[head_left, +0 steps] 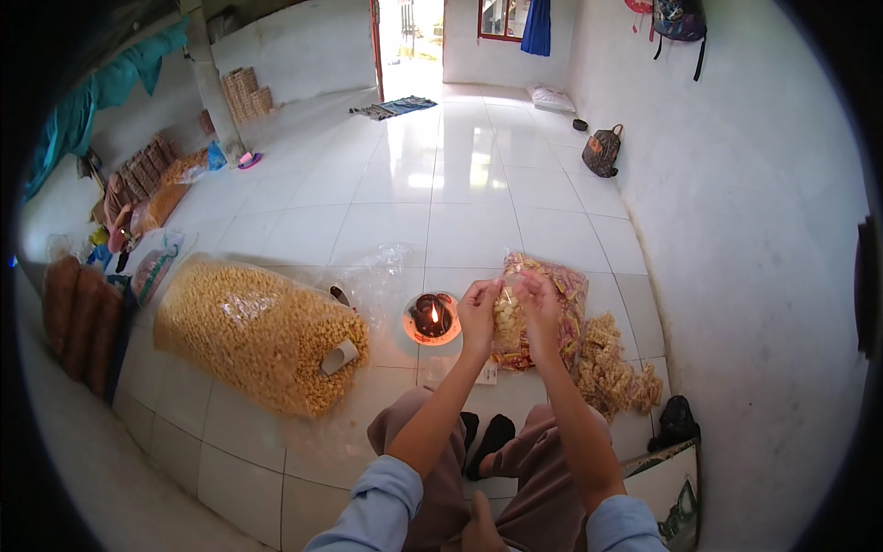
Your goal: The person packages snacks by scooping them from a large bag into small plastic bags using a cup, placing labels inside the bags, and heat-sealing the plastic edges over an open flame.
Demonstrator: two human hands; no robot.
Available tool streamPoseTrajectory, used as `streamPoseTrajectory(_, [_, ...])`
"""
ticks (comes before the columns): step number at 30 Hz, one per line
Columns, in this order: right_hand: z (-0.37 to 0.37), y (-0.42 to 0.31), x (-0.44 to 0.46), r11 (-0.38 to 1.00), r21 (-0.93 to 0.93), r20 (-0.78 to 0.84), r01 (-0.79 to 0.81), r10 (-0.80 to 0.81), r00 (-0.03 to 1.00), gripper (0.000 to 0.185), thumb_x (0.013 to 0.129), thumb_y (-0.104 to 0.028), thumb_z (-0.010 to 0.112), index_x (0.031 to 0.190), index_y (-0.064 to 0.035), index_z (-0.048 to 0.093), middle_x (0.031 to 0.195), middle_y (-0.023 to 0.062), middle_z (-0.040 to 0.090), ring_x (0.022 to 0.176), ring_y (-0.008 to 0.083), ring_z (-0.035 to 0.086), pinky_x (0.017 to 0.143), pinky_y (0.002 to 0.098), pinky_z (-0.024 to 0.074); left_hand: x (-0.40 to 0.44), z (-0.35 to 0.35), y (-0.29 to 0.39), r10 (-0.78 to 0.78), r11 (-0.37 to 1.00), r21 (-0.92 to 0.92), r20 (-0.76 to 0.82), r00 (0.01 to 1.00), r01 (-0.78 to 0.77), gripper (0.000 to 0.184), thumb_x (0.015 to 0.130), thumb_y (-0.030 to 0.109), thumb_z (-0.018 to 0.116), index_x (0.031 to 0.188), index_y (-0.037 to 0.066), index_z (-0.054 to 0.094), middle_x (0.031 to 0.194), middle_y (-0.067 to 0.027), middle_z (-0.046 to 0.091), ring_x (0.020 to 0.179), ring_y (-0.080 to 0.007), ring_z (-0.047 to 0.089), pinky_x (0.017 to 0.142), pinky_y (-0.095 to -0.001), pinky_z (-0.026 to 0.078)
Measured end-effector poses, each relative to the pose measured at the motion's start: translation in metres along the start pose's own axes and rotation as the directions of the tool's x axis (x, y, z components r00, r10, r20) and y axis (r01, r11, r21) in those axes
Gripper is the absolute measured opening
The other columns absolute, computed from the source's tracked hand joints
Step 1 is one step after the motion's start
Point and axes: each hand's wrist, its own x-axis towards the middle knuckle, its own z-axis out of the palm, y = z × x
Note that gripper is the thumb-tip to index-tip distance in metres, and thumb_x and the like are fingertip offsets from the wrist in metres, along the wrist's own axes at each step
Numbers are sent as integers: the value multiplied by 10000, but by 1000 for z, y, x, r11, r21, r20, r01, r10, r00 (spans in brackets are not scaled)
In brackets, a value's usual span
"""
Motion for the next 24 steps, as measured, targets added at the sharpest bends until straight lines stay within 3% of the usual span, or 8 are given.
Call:
streamPoseTrajectory(2, [-4,11,-3,990,-33,204,-134,138,969,231,790,-164,650,945,-23,554,831,32,582,764,100,542,686,230,431,2,-4,0,7,996,85,14,1000,-8,162,851,148,580,899,-4,607,816,-18,599,756,-39,521,651,-178,413])
streamPoseTrajectory(6, [-5,11,-5,973,-50,231,-227,232,945,242,777,-161,662,939,-18,553,856,40,579,782,90,538,687,227,429,3,-8,1,5,964,264,17,1000,-10,190,849,156,582,955,0,608,889,-36,609,792,-41,525,660,-183,425])
streamPoseTrajectory(9, [-3,14,-3,970,-9,209,-243,240,948,245,774,-149,664,941,-10,552,861,39,584,774,79,537,679,220,428,0,-2,12,-34,989,143,20,999,31,200,850,159,582,972,2,606,915,-38,608,790,-53,533,677,-189,428])
streamPoseTrajectory(11, [-1,16,-1,984,62,192,-170,155,969,235,771,-142,666,931,-8,559,846,36,588,747,75,540,669,210,427,6,-8,6,-26,990,138,42,999,20,204,849,163,583,977,6,606,919,-35,607,797,-58,533,694,-195,427])
streamPoseTrajectory(15, [-4,12,1,986,30,162,-163,156,974,226,769,-138,667,923,-6,567,859,34,585,766,75,535,669,213,426,-1,-1,17,-67,994,93,98,993,57,192,847,167,586,970,21,606,905,-24,604,815,-63,527,730,-207,418])
streamPoseTrajectory(17, [-7,11,3,972,-78,221,-222,234,947,240,812,-125,621,1008,-11,544,959,44,564,898,100,525,780,237,416,0,-5,13,-75,991,121,87,993,65,185,844,165,589,966,27,604,893,-16,600,812,-58,519,726,-202,412])
streamPoseTrajectory(20, [-5,13,2,992,17,158,-128,124,980,236,792,-161,648,955,-7,574,914,39,575,792,81,525,679,226,425,1,-6,11,-71,991,117,71,995,62,166,840,156,595,952,35,597,866,-1,591,797,-49,508,702,-193,403])
streamPoseTrajectory(24, [-10,15,7,983,99,104,-156,146,984,231,809,-164,631,969,-7,573,925,39,571,797,85,530,703,218,422,1,-6,12,-55,996,79,92,994,47,134,838,143,593,926,41,587,828,12,574,776,-46,501,677,-187,399])
